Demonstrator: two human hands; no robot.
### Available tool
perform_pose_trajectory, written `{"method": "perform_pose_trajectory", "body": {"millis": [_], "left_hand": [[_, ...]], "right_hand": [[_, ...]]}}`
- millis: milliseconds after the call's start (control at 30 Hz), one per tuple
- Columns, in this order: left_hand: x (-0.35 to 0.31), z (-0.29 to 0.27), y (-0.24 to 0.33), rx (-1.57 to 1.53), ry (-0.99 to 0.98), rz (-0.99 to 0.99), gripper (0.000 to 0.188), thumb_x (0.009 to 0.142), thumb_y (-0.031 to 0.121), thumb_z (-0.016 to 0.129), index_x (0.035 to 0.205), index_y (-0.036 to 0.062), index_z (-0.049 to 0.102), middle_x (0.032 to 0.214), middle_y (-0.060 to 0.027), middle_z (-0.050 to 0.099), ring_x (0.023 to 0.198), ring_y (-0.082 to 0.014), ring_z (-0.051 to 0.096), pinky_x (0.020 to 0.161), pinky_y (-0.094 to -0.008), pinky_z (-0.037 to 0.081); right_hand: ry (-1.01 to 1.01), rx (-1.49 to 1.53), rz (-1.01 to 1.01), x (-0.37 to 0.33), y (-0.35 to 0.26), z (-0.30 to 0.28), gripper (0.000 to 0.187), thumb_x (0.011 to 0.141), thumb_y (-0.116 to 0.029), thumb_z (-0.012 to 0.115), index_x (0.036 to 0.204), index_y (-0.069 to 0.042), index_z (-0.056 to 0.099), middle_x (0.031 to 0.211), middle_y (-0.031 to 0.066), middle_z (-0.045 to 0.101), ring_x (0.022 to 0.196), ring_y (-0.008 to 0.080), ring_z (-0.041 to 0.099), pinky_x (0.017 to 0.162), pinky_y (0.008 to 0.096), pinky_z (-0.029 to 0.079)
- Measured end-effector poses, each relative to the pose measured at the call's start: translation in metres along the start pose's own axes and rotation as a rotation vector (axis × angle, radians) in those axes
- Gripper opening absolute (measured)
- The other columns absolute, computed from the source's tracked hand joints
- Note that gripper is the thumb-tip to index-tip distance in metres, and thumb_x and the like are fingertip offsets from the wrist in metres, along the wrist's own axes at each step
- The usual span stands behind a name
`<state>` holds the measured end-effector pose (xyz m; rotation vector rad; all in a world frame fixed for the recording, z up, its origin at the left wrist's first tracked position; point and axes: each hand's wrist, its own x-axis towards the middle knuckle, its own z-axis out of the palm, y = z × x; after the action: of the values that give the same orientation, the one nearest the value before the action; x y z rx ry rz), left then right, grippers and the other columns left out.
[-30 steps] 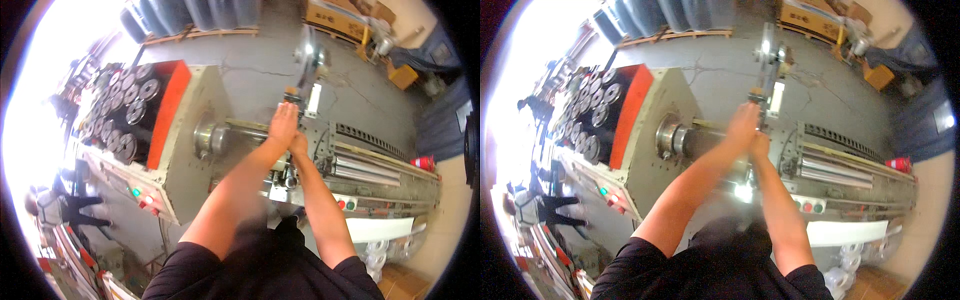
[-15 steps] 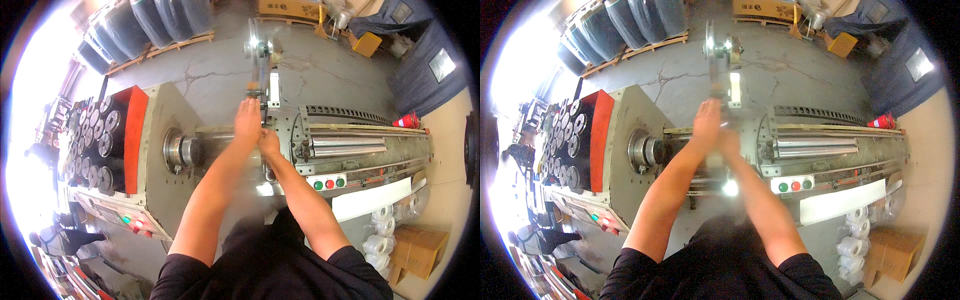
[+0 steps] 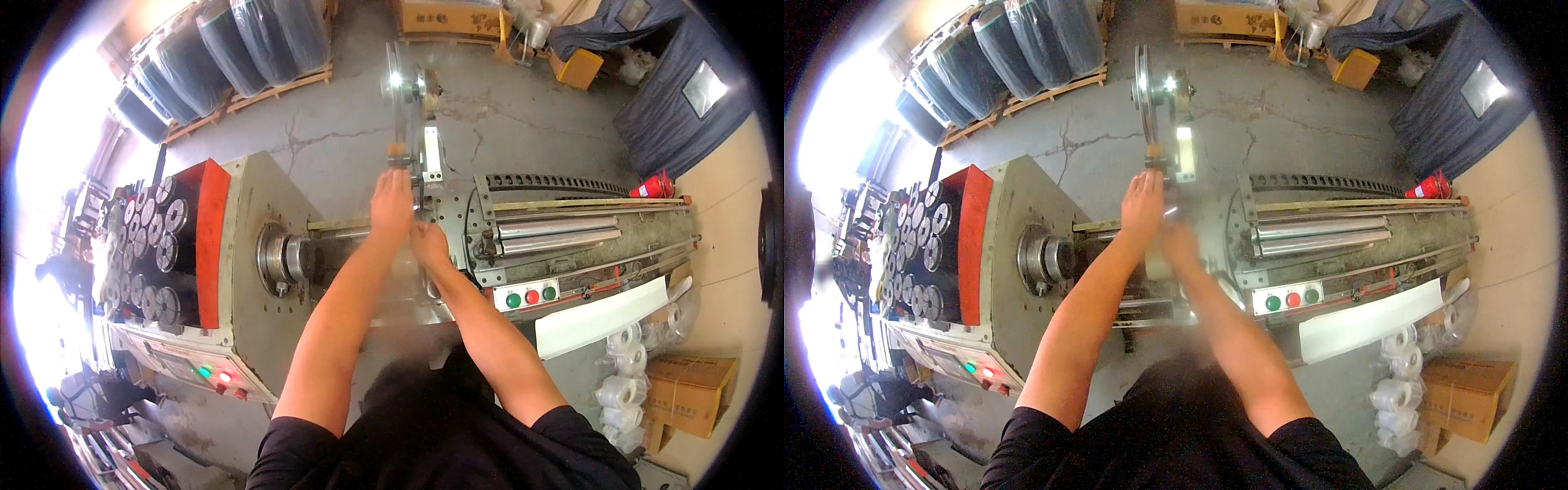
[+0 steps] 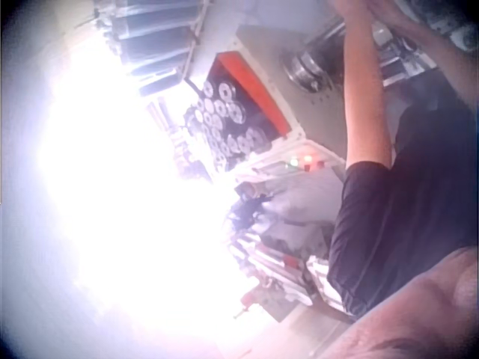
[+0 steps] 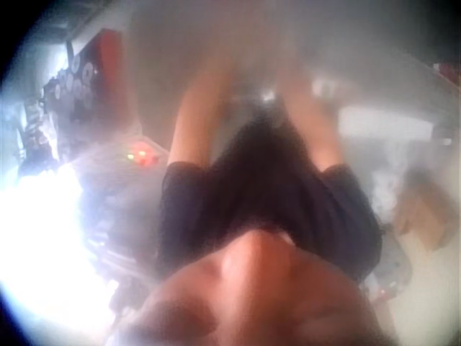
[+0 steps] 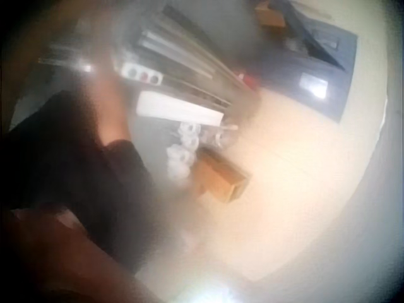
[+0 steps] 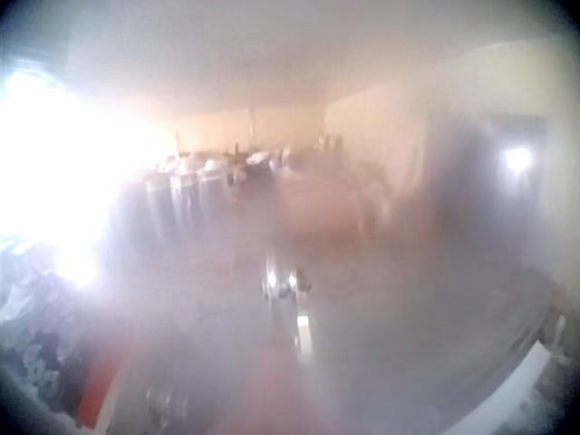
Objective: The person operates a labeling machine, adjusting the control panel and feeding a white label roll onto the rollers. They then insert several thin metal rods into the machine and continue to adjust the label roll and machine components.
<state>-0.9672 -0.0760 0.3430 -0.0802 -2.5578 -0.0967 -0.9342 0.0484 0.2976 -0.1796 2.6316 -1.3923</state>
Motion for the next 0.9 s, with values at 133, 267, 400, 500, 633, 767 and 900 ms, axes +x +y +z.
{"method": "perform_pose_trajectory", "body": {"millis": [133,267,400,500,633,767,900], "left_hand": [[0.001,-0.001,0.000,-0.022,0.027,0.040,0.042,0.086,0.009,0.061,0.126,-0.0038,0.058,0.122,-0.0158,0.061,0.126,-0.0331,0.056,0.110,-0.0420,0.044],[-0.002,0.002,0.000,-0.020,0.018,0.054,0.043,0.085,0.010,0.062,0.126,-0.0049,0.058,0.122,-0.0168,0.061,0.126,-0.0324,0.057,0.111,-0.0430,0.042],[0.001,0.002,0.004,-0.009,-0.111,0.014,0.045,0.090,0.012,0.059,0.132,-0.0026,0.055,0.131,-0.0172,0.059,0.131,-0.0311,0.054,0.116,-0.0421,0.039],[0.004,0.004,0.007,-0.040,-0.167,-0.014,0.046,0.092,0.013,0.059,0.135,-0.0016,0.052,0.137,-0.0172,0.057,0.134,-0.0303,0.053,0.118,-0.0416,0.037],[0.002,0.002,0.010,-0.003,-0.188,0.008,0.046,0.092,0.014,0.060,0.135,-0.0013,0.053,0.137,-0.0162,0.058,0.134,-0.0295,0.054,0.118,-0.0413,0.038],[0.002,0.008,0.011,-0.003,-0.171,0.013,0.047,0.093,0.015,0.060,0.135,-0.0016,0.053,0.138,-0.0162,0.057,0.134,-0.0293,0.054,0.118,-0.0414,0.038],[0.002,0.010,0.011,0.008,-0.176,0.020,0.047,0.093,0.015,0.060,0.136,-0.0017,0.053,0.140,-0.0166,0.057,0.134,-0.0294,0.054,0.118,-0.0415,0.038]], "right_hand": [[0.013,0.080,-0.053,-0.003,0.003,-0.001,0.029,0.097,-0.025,0.057,0.098,-0.002,0.075,0.072,0.0141,0.069,0.064,0.0213,0.063,0.064,0.0401,0.049],[-0.030,0.030,-0.072,-0.016,-0.004,-0.012,0.028,0.096,-0.022,0.056,0.100,-0.002,0.075,0.075,0.0150,0.070,0.066,0.0214,0.065,0.065,0.0392,0.050],[-0.022,0.007,-0.057,-0.021,-0.002,-0.015,0.027,0.097,-0.021,0.055,0.102,-0.003,0.076,0.079,0.0144,0.073,0.070,0.0196,0.068,0.067,0.0371,0.052],[0.008,0.011,-0.077,-0.020,0.009,-0.013,0.027,0.097,-0.020,0.056,0.104,-0.004,0.076,0.082,0.0127,0.074,0.072,0.0191,0.069,0.069,0.0363,0.052],[0.019,0.092,0.002,-0.029,0.019,-0.012,0.027,0.098,-0.021,0.054,0.106,-0.005,0.075,0.089,0.0128,0.074,0.080,0.0229,0.069,0.074,0.0384,0.053],[-0.035,0.091,0.035,-0.034,0.020,-0.016,0.034,0.100,-0.028,0.047,0.104,-0.003,0.071,0.107,0.0246,0.069,0.104,0.0449,0.063,0.091,0.0542,0.048],[-0.050,0.064,0.047,-0.038,0.017,-0.020,0.035,0.101,-0.028,0.046,0.106,-0.004,0.071,0.108,0.0244,0.069,0.104,0.0446,0.063,0.091,0.0545,0.048]]}}
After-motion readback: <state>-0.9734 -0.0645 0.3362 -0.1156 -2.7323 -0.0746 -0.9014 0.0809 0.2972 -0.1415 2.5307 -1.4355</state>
